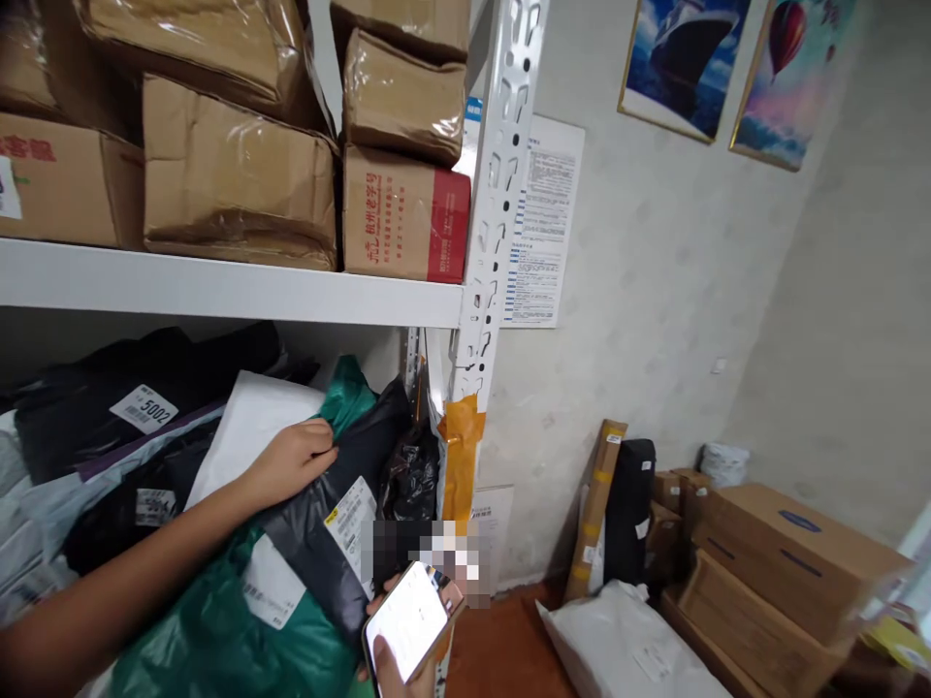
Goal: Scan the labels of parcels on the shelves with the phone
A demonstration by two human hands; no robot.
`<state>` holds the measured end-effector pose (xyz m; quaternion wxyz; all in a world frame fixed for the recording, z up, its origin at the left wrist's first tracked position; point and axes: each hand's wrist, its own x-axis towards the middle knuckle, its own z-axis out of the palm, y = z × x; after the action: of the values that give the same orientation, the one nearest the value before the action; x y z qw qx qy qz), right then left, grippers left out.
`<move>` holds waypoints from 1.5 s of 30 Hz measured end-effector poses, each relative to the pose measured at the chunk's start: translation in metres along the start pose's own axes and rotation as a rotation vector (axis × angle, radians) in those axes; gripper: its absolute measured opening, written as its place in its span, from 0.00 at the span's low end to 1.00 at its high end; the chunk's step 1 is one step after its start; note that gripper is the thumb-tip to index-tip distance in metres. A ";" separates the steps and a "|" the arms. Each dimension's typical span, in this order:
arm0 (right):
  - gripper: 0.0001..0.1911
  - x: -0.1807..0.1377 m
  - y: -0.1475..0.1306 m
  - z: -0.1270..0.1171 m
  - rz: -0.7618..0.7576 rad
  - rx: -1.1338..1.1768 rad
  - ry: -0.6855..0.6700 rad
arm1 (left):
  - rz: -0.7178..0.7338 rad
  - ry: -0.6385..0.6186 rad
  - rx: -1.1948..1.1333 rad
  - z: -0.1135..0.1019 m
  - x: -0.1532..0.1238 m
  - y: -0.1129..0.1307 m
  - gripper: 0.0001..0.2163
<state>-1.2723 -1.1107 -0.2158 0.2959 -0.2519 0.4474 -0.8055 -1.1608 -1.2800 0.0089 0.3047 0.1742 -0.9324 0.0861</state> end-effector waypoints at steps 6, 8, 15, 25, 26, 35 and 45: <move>0.30 -0.014 -0.033 -0.007 0.077 -0.051 -0.108 | 0.182 0.169 -0.326 -0.003 -0.019 -0.012 0.19; 0.33 -0.019 -0.051 -0.018 0.201 -0.004 -0.289 | 0.167 0.142 -0.337 -0.002 -0.015 -0.010 0.19; 0.48 -0.022 -0.096 -0.050 0.590 0.111 -0.649 | 0.144 0.093 -0.255 0.001 -0.011 -0.005 0.17; 0.46 -0.018 -0.150 -0.042 0.684 0.109 -0.699 | 0.081 0.094 -0.114 0.003 -0.012 0.007 0.17; 0.45 -0.017 -0.154 -0.042 0.662 0.078 -0.701 | 0.079 0.092 -0.102 0.003 -0.013 0.008 0.17; 0.51 -0.013 -0.177 -0.044 0.708 0.066 -0.714 | 0.068 0.094 -0.084 0.003 -0.013 0.016 0.18; 0.50 -0.011 -0.168 -0.048 0.671 0.140 -0.759 | 0.045 0.097 -0.082 0.003 -0.012 0.017 0.18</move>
<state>-1.3395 -1.0042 -0.0942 0.6959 -0.3487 0.3096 -0.5461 -1.1597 -1.2617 -0.0018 0.3544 0.1361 -0.9230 0.0630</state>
